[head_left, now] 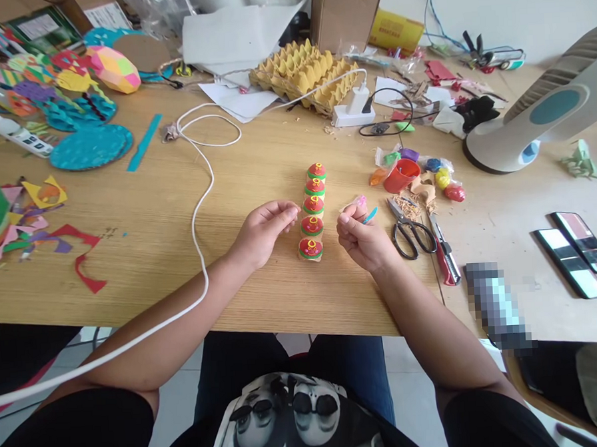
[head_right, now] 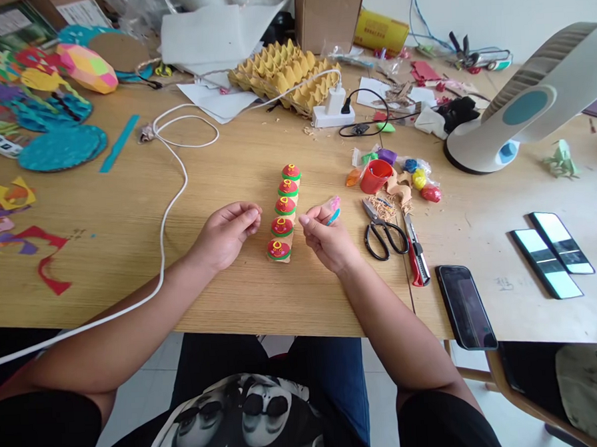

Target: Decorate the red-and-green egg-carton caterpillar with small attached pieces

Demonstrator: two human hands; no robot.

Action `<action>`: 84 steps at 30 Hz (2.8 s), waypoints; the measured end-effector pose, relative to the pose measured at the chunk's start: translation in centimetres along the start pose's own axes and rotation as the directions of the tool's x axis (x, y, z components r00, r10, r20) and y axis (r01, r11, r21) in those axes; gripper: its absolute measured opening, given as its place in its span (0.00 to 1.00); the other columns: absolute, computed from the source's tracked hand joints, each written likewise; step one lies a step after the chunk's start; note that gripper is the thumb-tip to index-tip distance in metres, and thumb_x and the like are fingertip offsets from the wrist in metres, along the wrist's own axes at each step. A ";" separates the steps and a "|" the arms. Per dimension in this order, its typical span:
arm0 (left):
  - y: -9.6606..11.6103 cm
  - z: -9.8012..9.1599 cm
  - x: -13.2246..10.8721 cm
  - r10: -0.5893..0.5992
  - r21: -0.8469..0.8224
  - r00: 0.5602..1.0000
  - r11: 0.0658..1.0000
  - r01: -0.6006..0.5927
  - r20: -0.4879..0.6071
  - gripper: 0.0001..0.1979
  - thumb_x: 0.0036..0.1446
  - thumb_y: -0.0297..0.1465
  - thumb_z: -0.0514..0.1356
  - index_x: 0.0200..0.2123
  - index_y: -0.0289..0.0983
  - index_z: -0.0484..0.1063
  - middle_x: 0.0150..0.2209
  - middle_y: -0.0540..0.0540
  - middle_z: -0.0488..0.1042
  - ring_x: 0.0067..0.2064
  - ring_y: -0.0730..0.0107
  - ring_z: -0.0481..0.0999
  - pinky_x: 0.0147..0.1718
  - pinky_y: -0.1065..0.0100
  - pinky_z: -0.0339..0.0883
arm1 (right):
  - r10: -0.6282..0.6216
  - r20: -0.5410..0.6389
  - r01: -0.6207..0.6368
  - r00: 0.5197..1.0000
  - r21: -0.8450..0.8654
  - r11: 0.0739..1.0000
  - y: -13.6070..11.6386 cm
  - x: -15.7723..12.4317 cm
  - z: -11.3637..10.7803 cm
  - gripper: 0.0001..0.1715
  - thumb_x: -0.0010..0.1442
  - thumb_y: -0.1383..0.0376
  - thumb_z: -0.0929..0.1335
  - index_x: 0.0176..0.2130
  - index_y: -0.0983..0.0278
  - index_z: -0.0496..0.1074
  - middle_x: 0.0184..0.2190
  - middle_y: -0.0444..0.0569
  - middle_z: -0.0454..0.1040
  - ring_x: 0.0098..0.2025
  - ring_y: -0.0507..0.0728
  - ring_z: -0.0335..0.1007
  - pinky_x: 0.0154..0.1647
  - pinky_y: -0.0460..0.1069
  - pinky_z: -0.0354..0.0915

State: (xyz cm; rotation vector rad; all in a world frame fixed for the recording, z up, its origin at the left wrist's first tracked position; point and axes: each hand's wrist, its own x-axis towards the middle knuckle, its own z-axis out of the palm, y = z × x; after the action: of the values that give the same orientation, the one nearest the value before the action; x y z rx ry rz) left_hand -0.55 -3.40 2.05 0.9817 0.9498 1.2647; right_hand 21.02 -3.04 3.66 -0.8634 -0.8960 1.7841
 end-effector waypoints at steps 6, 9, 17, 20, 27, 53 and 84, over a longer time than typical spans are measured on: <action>0.2 0.0 0.3 -0.022 -0.021 1.000 1.000 0.022 0.020 0.16 0.49 0.41 0.73 0.30 0.36 0.76 0.27 0.51 0.71 0.29 0.77 0.66 0.30 0.72 0.60 | 0.018 -0.026 -0.017 1.000 0.023 1.000 -0.3 0.5 -0.6 0.27 0.53 0.48 0.77 0.28 0.62 0.62 0.20 0.37 0.57 0.20 0.45 0.42 0.19 0.43 0.38; 0.1 0.0 0.4 -0.043 -0.038 0.999 0.998 0.044 0.007 0.18 0.49 0.44 0.73 0.29 0.36 0.76 0.28 0.50 0.72 0.29 0.77 0.66 0.30 0.72 0.60 | 0.029 -0.038 -0.029 0.999 0.013 1.000 -0.3 0.7 -0.8 0.25 0.54 0.49 0.76 0.29 0.62 0.64 0.20 0.37 0.58 0.19 0.45 0.42 0.18 0.43 0.38; -0.5 -0.6 0.7 -0.087 -0.014 0.996 0.996 0.087 0.003 0.16 0.52 0.42 0.72 0.36 0.36 0.80 0.32 0.48 0.75 0.32 0.77 0.69 0.32 0.73 0.62 | 0.029 -0.031 -0.029 0.999 -0.002 1.000 -0.2 0.8 -0.9 0.16 0.55 0.57 0.77 0.37 0.64 0.73 0.29 0.42 0.75 0.19 0.44 0.41 0.16 0.42 0.39; -0.7 -0.7 0.8 -0.104 -0.011 0.995 0.995 0.104 0.001 0.16 0.53 0.44 0.71 0.36 0.36 0.80 0.32 0.48 0.75 0.33 0.76 0.70 0.32 0.73 0.63 | 0.043 -0.013 -0.043 0.999 -0.007 0.999 -0.1 0.9 -1.0 0.15 0.56 0.57 0.76 0.36 0.64 0.73 0.28 0.43 0.74 0.19 0.44 0.41 0.17 0.42 0.39; -0.9 -0.6 0.9 -0.122 -0.007 0.992 0.993 0.122 0.011 0.18 0.54 0.45 0.70 0.36 0.36 0.80 0.32 0.48 0.75 0.33 0.76 0.70 0.32 0.74 0.63 | 0.113 0.018 -0.112 0.993 -0.033 0.993 0.1 0.9 -1.1 0.23 0.57 0.49 0.74 0.30 0.63 0.65 0.20 0.39 0.63 0.19 0.45 0.40 0.18 0.43 0.36; -0.5 -0.5 0.7 -0.101 0.061 0.994 0.993 0.098 0.050 0.16 0.52 0.43 0.71 0.33 0.36 0.77 0.30 0.50 0.73 0.31 0.76 0.67 0.32 0.72 0.61 | 0.091 0.089 -0.084 0.992 -0.082 0.993 0.1 0.6 -0.6 0.27 0.49 0.51 0.79 0.29 0.63 0.64 0.22 0.38 0.63 0.20 0.44 0.42 0.19 0.43 0.37; -0.2 -0.8 1.1 -0.131 -0.018 0.991 0.991 0.130 -0.008 0.17 0.47 0.41 0.74 0.33 0.35 0.79 0.30 0.49 0.75 0.30 0.77 0.68 0.30 0.73 0.61 | 0.089 0.020 -0.087 0.996 -0.062 0.994 0.0 0.9 -1.1 0.24 0.51 0.51 0.78 0.34 0.63 0.69 0.21 0.37 0.59 0.20 0.45 0.42 0.18 0.43 0.37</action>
State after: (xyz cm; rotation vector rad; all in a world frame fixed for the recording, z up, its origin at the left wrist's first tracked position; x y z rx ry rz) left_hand -1.17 -2.24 1.53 0.8869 0.9928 1.1665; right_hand 21.67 -1.94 2.93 -0.9365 -0.9445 1.8537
